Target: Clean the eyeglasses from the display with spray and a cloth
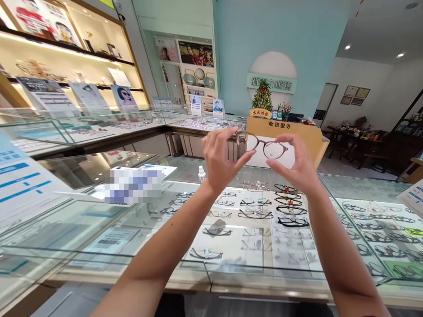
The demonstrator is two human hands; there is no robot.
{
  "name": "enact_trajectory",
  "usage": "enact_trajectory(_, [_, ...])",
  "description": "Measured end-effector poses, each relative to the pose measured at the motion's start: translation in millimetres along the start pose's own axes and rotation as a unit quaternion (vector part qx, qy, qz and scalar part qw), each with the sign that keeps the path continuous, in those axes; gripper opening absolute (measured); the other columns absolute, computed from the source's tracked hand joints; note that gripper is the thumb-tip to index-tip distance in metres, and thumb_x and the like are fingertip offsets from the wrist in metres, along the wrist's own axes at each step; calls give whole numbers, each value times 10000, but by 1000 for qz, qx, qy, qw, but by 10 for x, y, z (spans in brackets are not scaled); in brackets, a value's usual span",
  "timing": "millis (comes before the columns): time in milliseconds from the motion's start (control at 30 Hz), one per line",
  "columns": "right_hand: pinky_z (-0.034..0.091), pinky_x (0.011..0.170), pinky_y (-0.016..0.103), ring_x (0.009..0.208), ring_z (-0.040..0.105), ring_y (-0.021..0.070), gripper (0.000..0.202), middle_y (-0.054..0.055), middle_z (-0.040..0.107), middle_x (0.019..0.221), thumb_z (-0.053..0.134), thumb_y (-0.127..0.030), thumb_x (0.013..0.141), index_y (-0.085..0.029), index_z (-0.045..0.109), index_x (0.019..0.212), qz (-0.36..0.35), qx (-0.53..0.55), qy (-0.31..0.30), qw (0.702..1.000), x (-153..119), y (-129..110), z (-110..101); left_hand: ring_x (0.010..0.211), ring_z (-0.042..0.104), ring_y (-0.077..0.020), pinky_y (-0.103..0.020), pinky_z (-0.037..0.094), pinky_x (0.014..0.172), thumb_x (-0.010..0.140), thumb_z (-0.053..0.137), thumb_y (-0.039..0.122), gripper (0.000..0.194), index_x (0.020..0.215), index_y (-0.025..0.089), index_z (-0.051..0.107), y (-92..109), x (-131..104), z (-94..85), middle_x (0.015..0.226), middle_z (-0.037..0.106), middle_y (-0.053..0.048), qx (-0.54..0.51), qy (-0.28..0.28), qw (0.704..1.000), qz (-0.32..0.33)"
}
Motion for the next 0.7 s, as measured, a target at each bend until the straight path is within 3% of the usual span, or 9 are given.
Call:
enact_trajectory(100, [504, 1164, 536, 1293, 648, 297, 633, 98, 681, 1380, 848, -569, 870, -297, 587, 1378, -60, -19, 66, 996, 94, -166, -128, 1139, 678, -300, -537, 479, 1082, 767, 892, 738, 721, 1278, 281, 668, 109, 322, -65, 1216, 761, -63, 4, 29, 999, 20])
enact_trajectory(200, [497, 1183, 554, 1318, 640, 312, 617, 111, 670, 1360, 822, -576, 908, -297, 579, 1402, -83, -21, 133, 987, 92, -244, -177, 1228, 682, -333, -524, 512, 1090, 829, 874, 674, 657, 1300, 278, 643, 219, 457, -83, 1268, 737, -89, 21, 6, 999, -28])
enact_trajectory(400, [578, 1009, 492, 1028, 695, 253, 474, 50, 692, 1084, 786, -587, 943, -307, 642, 1296, -84, -4, 158, 984, 63, -188, -187, 1097, 711, -285, -457, 565, 984, 847, 888, 607, 563, 1244, 283, 657, 390, 383, -152, 1128, 731, -51, -2, 23, 1000, -9])
enact_trajectory(700, [595, 916, 455, 947, 693, 236, 446, 32, 708, 1003, 817, -569, 929, -302, 700, 1267, -81, -24, 144, 986, -61, -319, -348, 895, 700, -186, -352, 570, 851, 813, 934, 569, 540, 1170, 245, 691, 414, 315, -182, 1022, 725, -12, -62, -7, 995, -82])
Point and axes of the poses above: each hand's wrist, its own x-axis towards the middle knuckle, its own z-axis out of the palm, y = z × x, the point moved 9 cm from there along x, towards the middle knuckle
